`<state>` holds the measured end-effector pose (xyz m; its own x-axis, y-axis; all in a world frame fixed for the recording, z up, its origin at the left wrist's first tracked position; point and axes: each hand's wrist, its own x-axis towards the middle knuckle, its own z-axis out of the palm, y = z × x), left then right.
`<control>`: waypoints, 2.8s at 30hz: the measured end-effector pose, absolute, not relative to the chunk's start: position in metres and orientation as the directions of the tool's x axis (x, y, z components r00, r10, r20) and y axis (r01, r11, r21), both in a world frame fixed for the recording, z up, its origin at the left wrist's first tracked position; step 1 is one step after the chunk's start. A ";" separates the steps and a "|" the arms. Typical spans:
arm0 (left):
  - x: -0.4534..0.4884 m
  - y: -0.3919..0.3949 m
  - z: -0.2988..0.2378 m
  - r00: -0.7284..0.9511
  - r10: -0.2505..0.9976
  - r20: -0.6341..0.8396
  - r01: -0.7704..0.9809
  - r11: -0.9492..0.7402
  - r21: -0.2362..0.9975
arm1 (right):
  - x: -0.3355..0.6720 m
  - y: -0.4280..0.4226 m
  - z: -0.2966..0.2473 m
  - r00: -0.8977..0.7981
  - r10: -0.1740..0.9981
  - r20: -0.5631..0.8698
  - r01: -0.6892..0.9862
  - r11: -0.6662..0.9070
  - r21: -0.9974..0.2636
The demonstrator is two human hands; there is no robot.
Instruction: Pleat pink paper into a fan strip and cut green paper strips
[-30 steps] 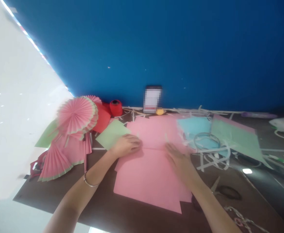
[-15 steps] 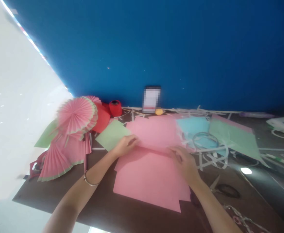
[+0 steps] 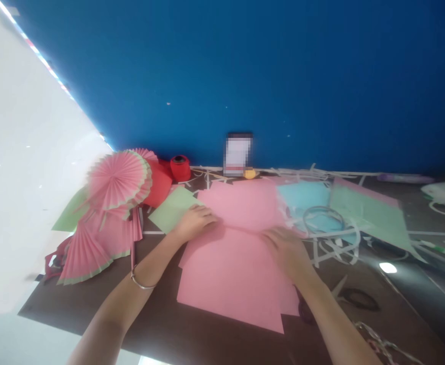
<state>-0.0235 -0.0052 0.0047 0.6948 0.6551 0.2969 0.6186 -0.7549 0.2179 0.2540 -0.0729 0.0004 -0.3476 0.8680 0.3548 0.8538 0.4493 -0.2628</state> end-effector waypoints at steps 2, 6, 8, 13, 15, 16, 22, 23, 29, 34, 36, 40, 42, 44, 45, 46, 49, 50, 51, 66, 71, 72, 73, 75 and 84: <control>-0.024 -0.005 0.004 0.714 0.631 0.304 0.614 -0.773 0.162 | 0.253 -0.074 0.003 -0.396 0.851 0.346 0.859 0.476 -0.189; -0.024 -0.004 0.002 0.731 0.609 0.308 0.605 -0.787 0.119 | 0.253 -0.077 0.006 -0.471 0.815 0.337 0.849 0.523 -0.079; -0.024 -0.004 0.001 0.735 0.608 0.299 0.601 -0.789 0.127 | 0.253 -0.077 0.006 -0.486 0.807 0.335 0.846 0.531 -0.053; -0.025 -0.004 0.005 0.722 0.639 0.267 0.594 -0.769 0.237 | 0.252 -0.079 0.010 -0.550 0.775 0.312 0.821 0.570 0.031; -0.027 -0.004 0.006 0.704 0.662 0.256 0.590 -0.746 0.309 | 0.251 -0.079 0.012 -0.559 0.772 0.303 0.816 0.577 0.036; -0.027 -0.004 0.006 0.695 0.672 0.254 0.588 -0.736 0.337 | 0.251 -0.079 0.013 -0.557 0.775 0.299 0.817 0.576 0.027; -0.027 -0.003 0.006 0.707 0.653 0.273 0.559 -0.752 0.349 | 0.253 -0.080 0.010 -0.542 0.781 0.311 0.818 0.576 -0.019; -0.027 -0.003 0.007 0.713 0.645 0.275 0.550 -0.757 0.352 | 0.253 -0.080 0.009 -0.539 0.780 0.318 0.818 0.575 -0.026; -0.029 -0.008 0.014 0.736 0.631 0.247 0.519 -0.759 0.392 | 0.252 -0.082 0.009 -0.482 0.804 0.348 0.825 0.550 -0.131; -0.028 -0.009 0.010 0.705 0.659 0.263 0.518 -0.731 0.443 | 0.251 -0.078 -0.001 -0.355 0.881 0.312 0.839 0.447 -0.308; -0.027 -0.008 0.007 0.693 0.667 0.275 0.491 -0.715 0.497 | 0.250 -0.077 -0.005 -0.298 0.910 0.289 0.842 0.393 -0.370; -0.024 -0.009 0.005 0.666 0.688 0.288 0.414 -0.662 0.625 | 0.247 -0.077 -0.006 -0.272 0.929 0.252 0.820 0.361 -0.445; -0.023 -0.011 0.007 0.655 0.701 0.280 0.383 -0.628 0.677 | 0.245 -0.079 -0.004 -0.262 0.928 0.265 0.809 0.361 -0.463; -0.022 -0.012 0.009 0.644 0.717 0.267 0.357 -0.590 0.724 | 0.244 -0.082 -0.001 -0.225 0.932 0.284 0.800 0.343 -0.492; -0.021 -0.012 0.009 0.629 0.734 0.256 0.345 -0.559 0.754 | 0.243 -0.083 0.000 -0.199 0.936 0.290 0.792 0.328 -0.515; -0.021 -0.012 0.009 0.609 0.756 0.239 0.332 -0.517 0.789 | 0.242 -0.085 0.001 -0.172 0.941 0.292 0.781 0.311 -0.541; -0.017 -0.013 0.007 0.528 0.837 0.142 0.312 -0.347 0.885 | 0.239 -0.089 0.005 -0.110 0.942 0.317 0.741 0.291 -0.606; -0.015 -0.014 0.007 0.498 0.860 0.113 0.312 -0.300 0.901 | 0.237 -0.091 0.006 -0.102 0.938 0.332 0.728 0.298 -0.617; -0.014 -0.014 0.006 0.476 0.874 0.093 0.312 -0.268 0.912 | 0.236 -0.092 0.008 -0.097 0.932 0.349 0.718 0.309 -0.624; -0.011 -0.018 0.006 0.389 0.914 0.114 0.220 -0.212 0.952 | 0.228 -0.093 0.014 0.003 0.962 0.274 0.507 0.235 -0.829; -0.010 -0.019 0.006 0.388 0.911 0.139 0.151 -0.211 0.966 | 0.228 -0.093 0.013 0.017 0.962 0.273 0.515 0.226 -0.827; -0.011 -0.019 0.006 0.392 0.909 0.144 0.144 -0.215 0.966 | 0.228 -0.093 0.013 0.020 0.962 0.273 0.515 0.224 -0.827; -0.011 -0.019 0.007 0.395 0.906 0.149 0.139 -0.220 0.966 | 0.228 -0.093 0.012 0.022 0.961 0.276 0.517 0.225 -0.826; -0.012 -0.019 0.007 0.402 0.901 0.163 0.136 -0.234 0.963 | 0.229 -0.093 0.011 0.019 0.956 0.291 0.531 0.238 -0.813; -0.013 -0.016 0.007 0.494 0.840 0.223 0.252 -0.384 0.888 | 0.232 -0.093 0.009 -0.043 0.893 0.449 0.660 0.363 -0.658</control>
<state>-0.0127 -0.0164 0.0073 0.4942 0.8402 0.2232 0.2521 -0.3842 0.8882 0.2322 -0.0933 0.0095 -0.0434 0.8925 0.4489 0.6600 0.3629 -0.6578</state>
